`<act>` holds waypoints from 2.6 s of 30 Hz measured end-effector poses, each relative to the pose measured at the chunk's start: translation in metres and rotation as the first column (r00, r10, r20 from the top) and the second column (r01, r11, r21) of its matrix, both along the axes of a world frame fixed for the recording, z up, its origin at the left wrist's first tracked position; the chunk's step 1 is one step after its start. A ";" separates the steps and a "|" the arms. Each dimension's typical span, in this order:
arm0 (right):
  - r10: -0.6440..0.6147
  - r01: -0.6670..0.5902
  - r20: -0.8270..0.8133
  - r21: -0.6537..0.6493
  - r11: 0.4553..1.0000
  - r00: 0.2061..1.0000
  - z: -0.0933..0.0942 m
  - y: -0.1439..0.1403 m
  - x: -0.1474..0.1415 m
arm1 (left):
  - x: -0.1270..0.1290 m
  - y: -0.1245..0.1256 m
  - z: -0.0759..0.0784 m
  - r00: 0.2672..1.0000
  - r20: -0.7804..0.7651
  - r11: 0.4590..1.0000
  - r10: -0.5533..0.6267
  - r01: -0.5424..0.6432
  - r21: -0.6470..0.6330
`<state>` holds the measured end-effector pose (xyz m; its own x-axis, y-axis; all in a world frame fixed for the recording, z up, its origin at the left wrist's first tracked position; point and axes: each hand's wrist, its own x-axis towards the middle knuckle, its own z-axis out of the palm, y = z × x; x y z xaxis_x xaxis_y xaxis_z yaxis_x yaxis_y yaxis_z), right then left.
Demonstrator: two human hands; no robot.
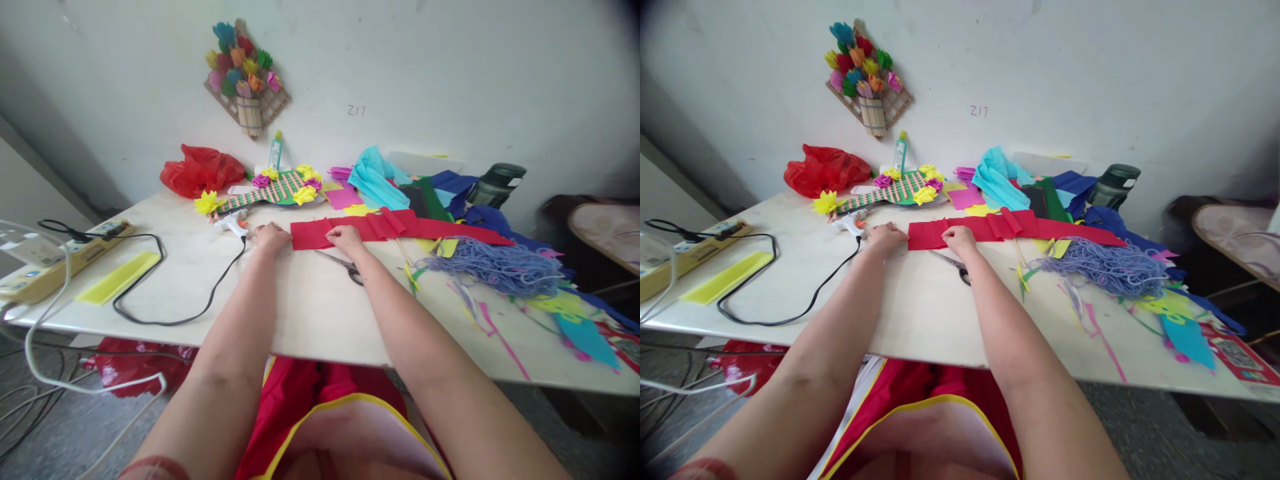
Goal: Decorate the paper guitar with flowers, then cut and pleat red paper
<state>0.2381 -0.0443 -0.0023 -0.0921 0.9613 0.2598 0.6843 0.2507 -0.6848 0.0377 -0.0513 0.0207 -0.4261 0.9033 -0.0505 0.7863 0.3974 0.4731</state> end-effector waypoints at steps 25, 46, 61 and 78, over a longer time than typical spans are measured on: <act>-0.067 0.058 0.187 0.053 0.997 0.980 0.003 -0.002 -0.002 | 0.001 -0.001 0.001 1.000 -0.003 1.000 -0.012 0.012 -0.007; -0.049 0.049 0.180 0.004 0.999 0.982 -0.001 0.002 0.000 | 0.000 0.000 -0.001 1.000 0.013 1.000 -0.024 0.024 0.008; -0.048 0.040 0.238 0.039 0.998 0.970 -0.004 0.007 0.000 | 0.028 -0.011 -0.005 0.878 -0.337 0.783 -0.340 0.463 0.416; 0.007 -0.003 0.133 -0.032 0.999 0.991 0.002 0.007 0.008 | 0.050 -0.004 -0.022 0.590 -0.377 0.671 -0.714 0.731 -0.125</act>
